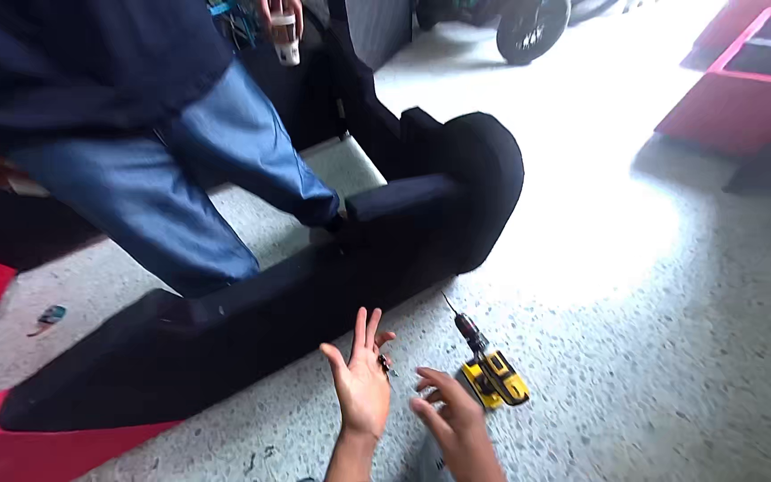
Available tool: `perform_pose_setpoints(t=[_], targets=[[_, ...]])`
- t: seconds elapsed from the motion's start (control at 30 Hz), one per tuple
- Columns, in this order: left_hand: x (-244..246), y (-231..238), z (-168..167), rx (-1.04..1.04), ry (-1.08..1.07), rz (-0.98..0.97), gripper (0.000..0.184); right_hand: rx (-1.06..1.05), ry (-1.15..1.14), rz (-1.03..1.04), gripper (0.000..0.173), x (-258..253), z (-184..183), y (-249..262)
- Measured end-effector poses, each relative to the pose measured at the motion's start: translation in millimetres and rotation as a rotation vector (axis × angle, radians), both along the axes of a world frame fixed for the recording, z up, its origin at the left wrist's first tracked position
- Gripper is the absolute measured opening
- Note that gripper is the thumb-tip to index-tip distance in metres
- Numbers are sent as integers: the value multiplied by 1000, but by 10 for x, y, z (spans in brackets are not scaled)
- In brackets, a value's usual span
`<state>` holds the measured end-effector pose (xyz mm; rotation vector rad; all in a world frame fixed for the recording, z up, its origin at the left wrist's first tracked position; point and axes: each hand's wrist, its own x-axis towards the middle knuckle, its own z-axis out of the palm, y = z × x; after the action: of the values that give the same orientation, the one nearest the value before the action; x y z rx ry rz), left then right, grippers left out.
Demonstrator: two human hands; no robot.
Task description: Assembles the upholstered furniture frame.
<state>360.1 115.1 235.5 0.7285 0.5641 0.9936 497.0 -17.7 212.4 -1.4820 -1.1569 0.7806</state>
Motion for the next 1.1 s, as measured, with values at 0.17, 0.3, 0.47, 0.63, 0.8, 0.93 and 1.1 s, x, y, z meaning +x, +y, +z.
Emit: perform_pose_setpoints(t=[0.17,0.3,0.47,0.63,0.8,0.93,1.1], targets=[[-177,78,844,51,-141,361,106,339,155,118,14,-499,437,961],[-279,80,1360,165,-198,407,100,480,-112,195,19,-597,1099,1263],[-361,159,1333,361,62,399,42,414,66,83,20,-592,1230,1351],[-336,269,977,402,345,567,27,282,428,150,21,-580,918,1377],[-343,709,880,844,899,488,21,280,662,14,23,-446,453,1602],[-390,1673,1129,1057,1465,203,53,175,661,166,27,-279,125,1588],[-334,2166,1210,798,1441,-239,59,72,796,195,26,-410,-371,1477]])
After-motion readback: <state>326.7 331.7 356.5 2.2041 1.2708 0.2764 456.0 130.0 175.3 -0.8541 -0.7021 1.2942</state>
